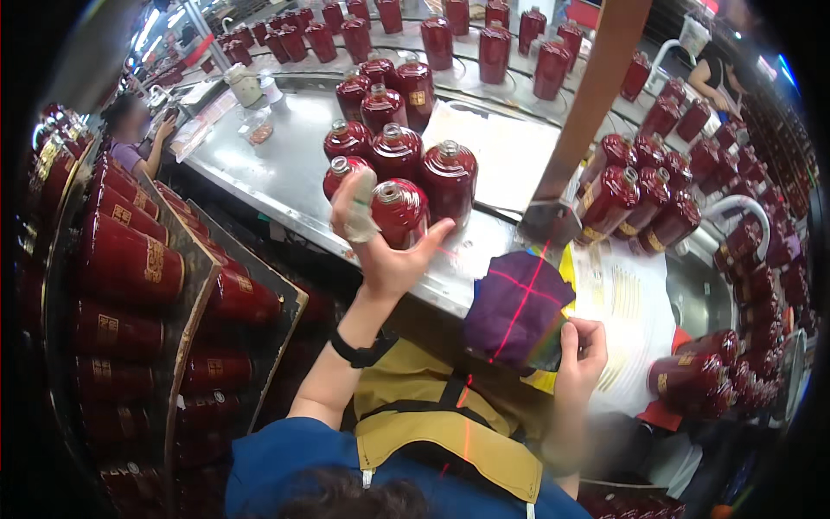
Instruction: Applying decorative gold labels to red ceramic liquor bottles by hand.
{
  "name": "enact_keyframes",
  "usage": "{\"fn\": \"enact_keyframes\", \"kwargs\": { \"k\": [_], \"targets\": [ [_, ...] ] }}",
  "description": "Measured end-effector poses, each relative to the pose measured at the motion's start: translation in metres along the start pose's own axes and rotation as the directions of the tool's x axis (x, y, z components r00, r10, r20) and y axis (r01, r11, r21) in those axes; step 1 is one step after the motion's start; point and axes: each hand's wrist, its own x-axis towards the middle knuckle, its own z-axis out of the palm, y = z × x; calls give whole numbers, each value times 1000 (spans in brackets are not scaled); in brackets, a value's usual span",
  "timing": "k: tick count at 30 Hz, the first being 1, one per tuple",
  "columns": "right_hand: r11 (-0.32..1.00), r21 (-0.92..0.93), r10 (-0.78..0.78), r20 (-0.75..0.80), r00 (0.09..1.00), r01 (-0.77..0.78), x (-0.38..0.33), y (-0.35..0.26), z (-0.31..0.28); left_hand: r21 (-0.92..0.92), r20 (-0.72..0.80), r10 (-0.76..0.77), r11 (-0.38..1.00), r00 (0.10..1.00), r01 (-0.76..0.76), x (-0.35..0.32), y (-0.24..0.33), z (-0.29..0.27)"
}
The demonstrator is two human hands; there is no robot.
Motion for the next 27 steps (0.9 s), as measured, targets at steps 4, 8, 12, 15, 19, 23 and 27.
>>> {"fn": "enact_keyframes", "kwargs": {
  "k": [4, 8, 12, 15, 19, 23, 27],
  "targets": [
    [999, 13, 32, 40, 999, -33, 6, 6, 4, -41, -137, -242, 970, 961, 238, 112, -39, -15],
    [999, -11, 32, 73, 997, -31, 19, 1, 10, 11, 83, -458, 889, 885, 458, 203, -103, -9],
    [999, -34, 18, 92, 996, -15, 33, 6, 10, 325, 456, -502, 863, 735, 388, 257, -179, 8],
    [999, 3, 51, 83, 995, -51, 41, 10, 12, 459, 625, -556, 829, 547, 319, 256, -228, 45],
    [991, -106, 93, 51, 994, -88, 45, 8, 6, 619, 698, -669, 743, 255, 254, 222, -282, 64],
    [980, -152, 124, -12, 992, -125, 43, 14, -1, 555, 682, -708, 664, 182, 501, 189, -307, 84],
    [980, -139, 137, -26, 990, -139, 44, 10, 3, 479, 606, -653, 756, 455, 447, 157, -342, 89]
  ]
}}
